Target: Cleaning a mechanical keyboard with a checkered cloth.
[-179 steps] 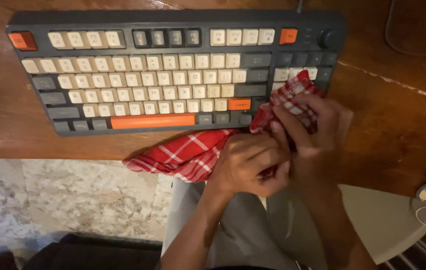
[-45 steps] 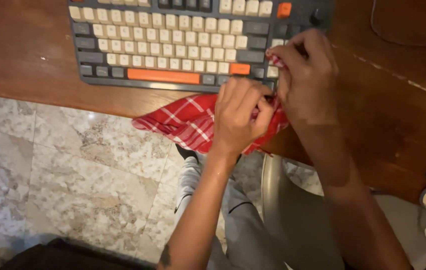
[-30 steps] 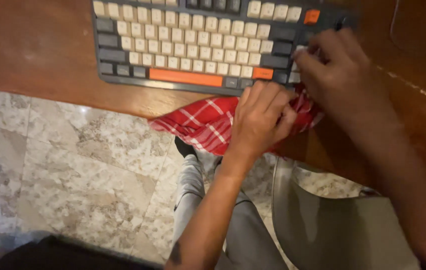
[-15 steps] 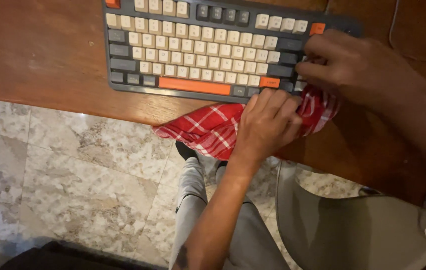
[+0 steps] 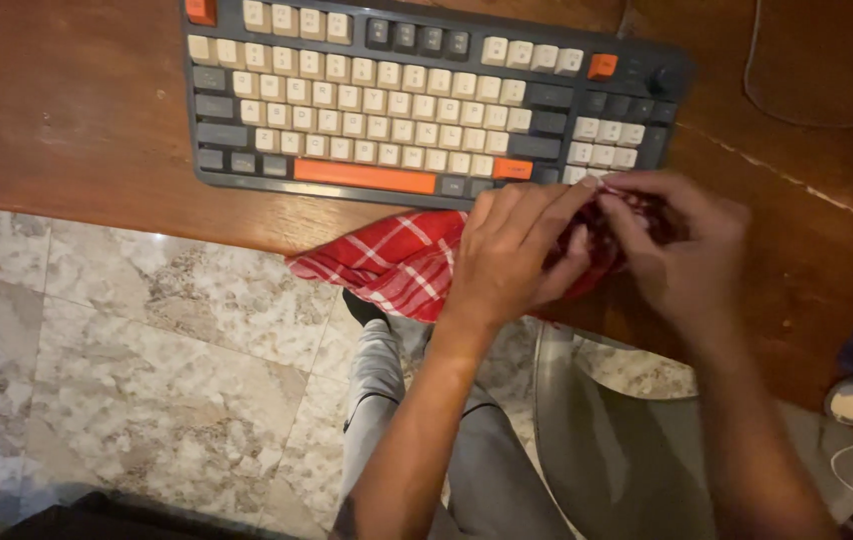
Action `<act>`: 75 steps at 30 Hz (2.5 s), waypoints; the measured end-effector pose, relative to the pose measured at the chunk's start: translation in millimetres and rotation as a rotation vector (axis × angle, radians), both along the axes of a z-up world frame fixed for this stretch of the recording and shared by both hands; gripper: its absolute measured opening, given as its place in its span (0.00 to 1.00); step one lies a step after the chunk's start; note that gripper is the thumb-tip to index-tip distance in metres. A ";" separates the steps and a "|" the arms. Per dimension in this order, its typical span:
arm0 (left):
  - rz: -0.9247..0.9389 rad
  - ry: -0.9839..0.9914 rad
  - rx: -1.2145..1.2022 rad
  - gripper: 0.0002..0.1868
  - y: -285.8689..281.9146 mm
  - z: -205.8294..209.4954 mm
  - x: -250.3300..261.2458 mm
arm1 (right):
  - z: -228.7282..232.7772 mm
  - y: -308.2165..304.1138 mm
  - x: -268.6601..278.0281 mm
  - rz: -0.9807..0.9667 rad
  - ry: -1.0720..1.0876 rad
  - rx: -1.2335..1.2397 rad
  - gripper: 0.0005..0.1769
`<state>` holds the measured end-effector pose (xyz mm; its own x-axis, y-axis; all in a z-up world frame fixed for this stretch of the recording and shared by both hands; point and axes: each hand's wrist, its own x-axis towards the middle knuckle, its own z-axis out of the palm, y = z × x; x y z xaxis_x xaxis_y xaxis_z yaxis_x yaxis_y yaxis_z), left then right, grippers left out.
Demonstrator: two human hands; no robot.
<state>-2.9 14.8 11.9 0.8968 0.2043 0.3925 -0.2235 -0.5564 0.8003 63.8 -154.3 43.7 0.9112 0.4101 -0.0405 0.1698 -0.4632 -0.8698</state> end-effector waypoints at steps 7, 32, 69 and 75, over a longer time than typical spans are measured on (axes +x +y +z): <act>0.049 0.017 0.064 0.14 -2.8 -8.7 0.5 | 2.0 12.3 2.5 -0.104 -0.047 -0.063 0.06; 0.113 -0.014 0.038 0.15 -3.9 -9.3 -3.2 | -36.9 51.5 48.1 -0.086 -0.415 -0.197 0.18; 0.079 0.043 -0.016 0.14 -1.5 -5.5 0.1 | 54.3 59.2 104.5 0.611 -0.594 -0.624 0.23; 0.078 0.027 -0.005 0.13 -1.4 -2.3 0.7 | 33.0 38.5 86.4 0.478 -0.639 -0.490 0.19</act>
